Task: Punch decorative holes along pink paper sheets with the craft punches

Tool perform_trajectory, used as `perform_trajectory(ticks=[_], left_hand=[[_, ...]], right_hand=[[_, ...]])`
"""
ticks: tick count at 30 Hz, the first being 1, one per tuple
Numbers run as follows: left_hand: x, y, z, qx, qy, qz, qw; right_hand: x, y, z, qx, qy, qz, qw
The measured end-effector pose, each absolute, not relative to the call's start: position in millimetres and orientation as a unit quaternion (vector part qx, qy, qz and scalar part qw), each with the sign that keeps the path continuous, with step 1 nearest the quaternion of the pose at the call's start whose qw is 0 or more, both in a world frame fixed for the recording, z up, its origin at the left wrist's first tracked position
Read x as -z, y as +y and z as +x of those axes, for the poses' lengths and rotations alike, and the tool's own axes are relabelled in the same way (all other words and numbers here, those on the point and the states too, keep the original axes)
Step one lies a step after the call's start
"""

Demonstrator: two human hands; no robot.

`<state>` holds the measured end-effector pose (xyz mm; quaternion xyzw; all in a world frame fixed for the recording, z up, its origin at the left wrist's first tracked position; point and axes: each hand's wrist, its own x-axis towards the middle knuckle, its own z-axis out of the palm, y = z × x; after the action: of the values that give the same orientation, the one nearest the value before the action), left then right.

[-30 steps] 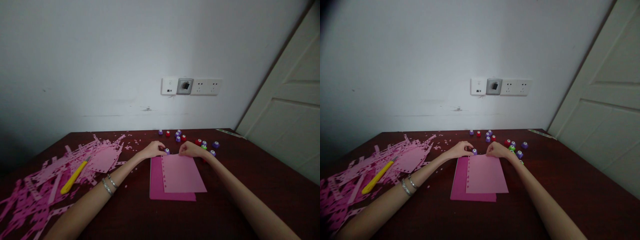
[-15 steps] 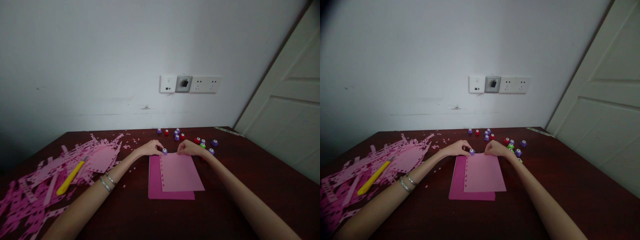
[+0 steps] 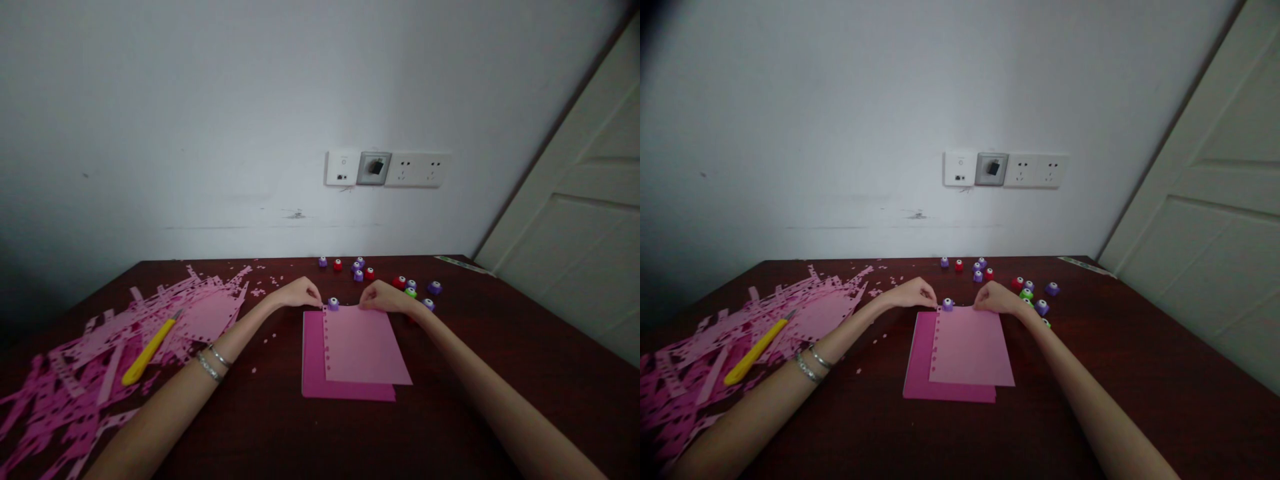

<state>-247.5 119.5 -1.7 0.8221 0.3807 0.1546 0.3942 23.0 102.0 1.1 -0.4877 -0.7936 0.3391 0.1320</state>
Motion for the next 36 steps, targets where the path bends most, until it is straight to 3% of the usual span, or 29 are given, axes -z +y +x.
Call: perform_trajectory(ticks=[17, 26, 30, 36], left_hand=[[9, 120, -239, -0.175, 0.419, 0.822, 0.342], [-6, 126, -247, -0.237, 0.462, 0.806, 0.282], [-19, 123, -250, -0.246, 0.455, 0.807, 0.285], [-31, 118, -241, -0.217, 0.434, 0.816, 0.314]], right_hand=[[-5, 97, 18, -0.324, -0.788, -0.506, 0.131], [-16, 101, 28, -0.235, -0.796, -0.536, 0.153], [-25, 95, 14, -0.303, -0.77, -0.534, 0.174], [-28, 97, -15, -0.422, -0.744, -0.499, 0.138]])
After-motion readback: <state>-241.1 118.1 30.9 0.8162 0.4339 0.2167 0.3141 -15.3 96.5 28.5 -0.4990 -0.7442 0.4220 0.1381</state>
